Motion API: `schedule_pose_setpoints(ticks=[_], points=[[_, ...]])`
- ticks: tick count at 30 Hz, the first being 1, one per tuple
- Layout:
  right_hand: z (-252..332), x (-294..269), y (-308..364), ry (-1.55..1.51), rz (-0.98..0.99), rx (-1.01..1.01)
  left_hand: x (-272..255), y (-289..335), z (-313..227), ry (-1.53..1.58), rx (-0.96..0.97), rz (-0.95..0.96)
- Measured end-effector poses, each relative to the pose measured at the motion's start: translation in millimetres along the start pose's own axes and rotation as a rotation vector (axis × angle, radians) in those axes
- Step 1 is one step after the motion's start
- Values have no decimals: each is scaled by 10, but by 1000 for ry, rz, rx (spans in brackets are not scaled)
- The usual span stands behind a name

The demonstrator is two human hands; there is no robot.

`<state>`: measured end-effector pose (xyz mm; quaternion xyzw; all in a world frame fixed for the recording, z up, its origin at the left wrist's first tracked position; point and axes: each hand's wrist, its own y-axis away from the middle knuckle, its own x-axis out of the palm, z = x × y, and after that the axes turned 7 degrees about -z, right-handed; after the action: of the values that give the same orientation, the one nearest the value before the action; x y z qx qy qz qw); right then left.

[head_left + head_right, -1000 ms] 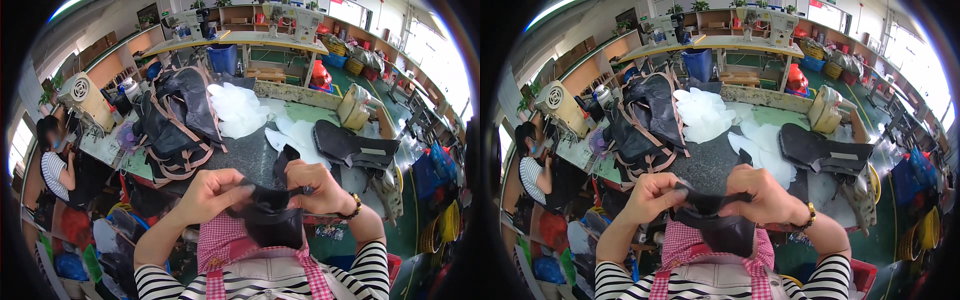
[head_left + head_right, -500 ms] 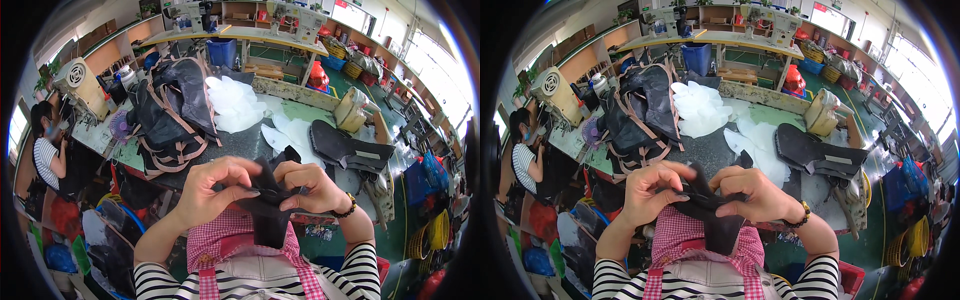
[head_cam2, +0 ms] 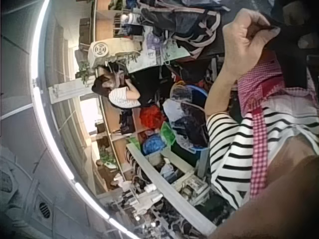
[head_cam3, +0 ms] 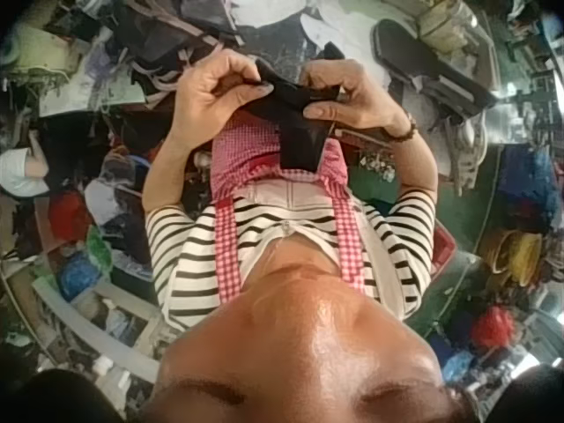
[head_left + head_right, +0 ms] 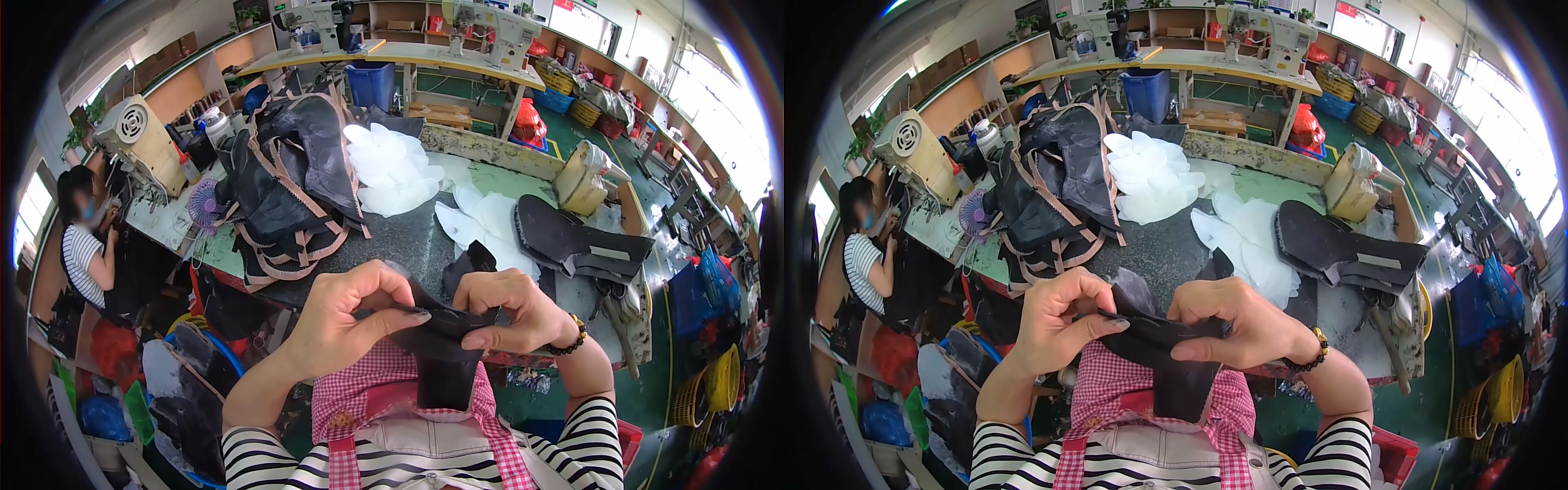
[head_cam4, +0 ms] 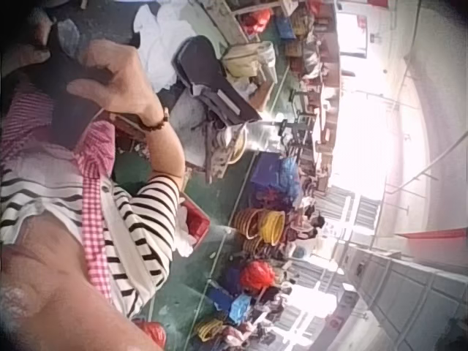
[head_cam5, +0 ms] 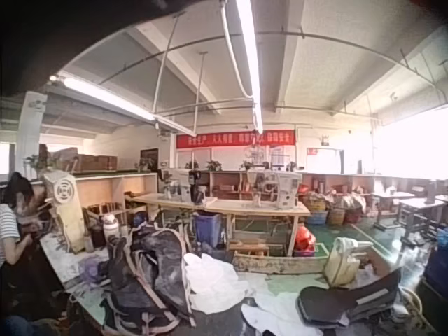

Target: The person assembles shoe components by hand, inserting white foam insoles into black shoe uppers and attaching grey fabric pieces. They handle the parts one at a time, folding and fitting them together on a workbench in a factory setting.

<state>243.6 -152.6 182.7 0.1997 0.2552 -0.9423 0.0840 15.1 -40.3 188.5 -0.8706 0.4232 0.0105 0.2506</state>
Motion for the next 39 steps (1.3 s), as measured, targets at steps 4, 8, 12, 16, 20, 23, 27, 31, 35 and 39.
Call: schedule_pose_setpoints(ticks=[4,8,12,16,20,23,27,31,35,39], points=[[160,200,-66,106,-124,-34,33,50,-35,5,-23,-32],[130,337,-106,255,-246,-199,50,120,2,108,-4,-79],[123,344,-143,321,-242,-283,95,135,-16,490,-171,-168],[31,242,-26,434,-175,-343,-48,159,33,194,-267,-32],[-13,160,-42,536,-159,-376,2,22,128,191,-175,-18],[-105,-214,-147,657,-115,-248,-168,-299,280,39,-39,-245],[-29,-675,-390,1377,-110,-574,-139,-565,285,-605,652,-267],[-780,-638,-137,1318,-54,-370,423,-244,1096,-894,780,-217],[-1574,113,627,774,32,-81,949,344,1888,-938,541,-74],[-1538,386,696,665,-28,69,860,489,1713,-811,394,25]])
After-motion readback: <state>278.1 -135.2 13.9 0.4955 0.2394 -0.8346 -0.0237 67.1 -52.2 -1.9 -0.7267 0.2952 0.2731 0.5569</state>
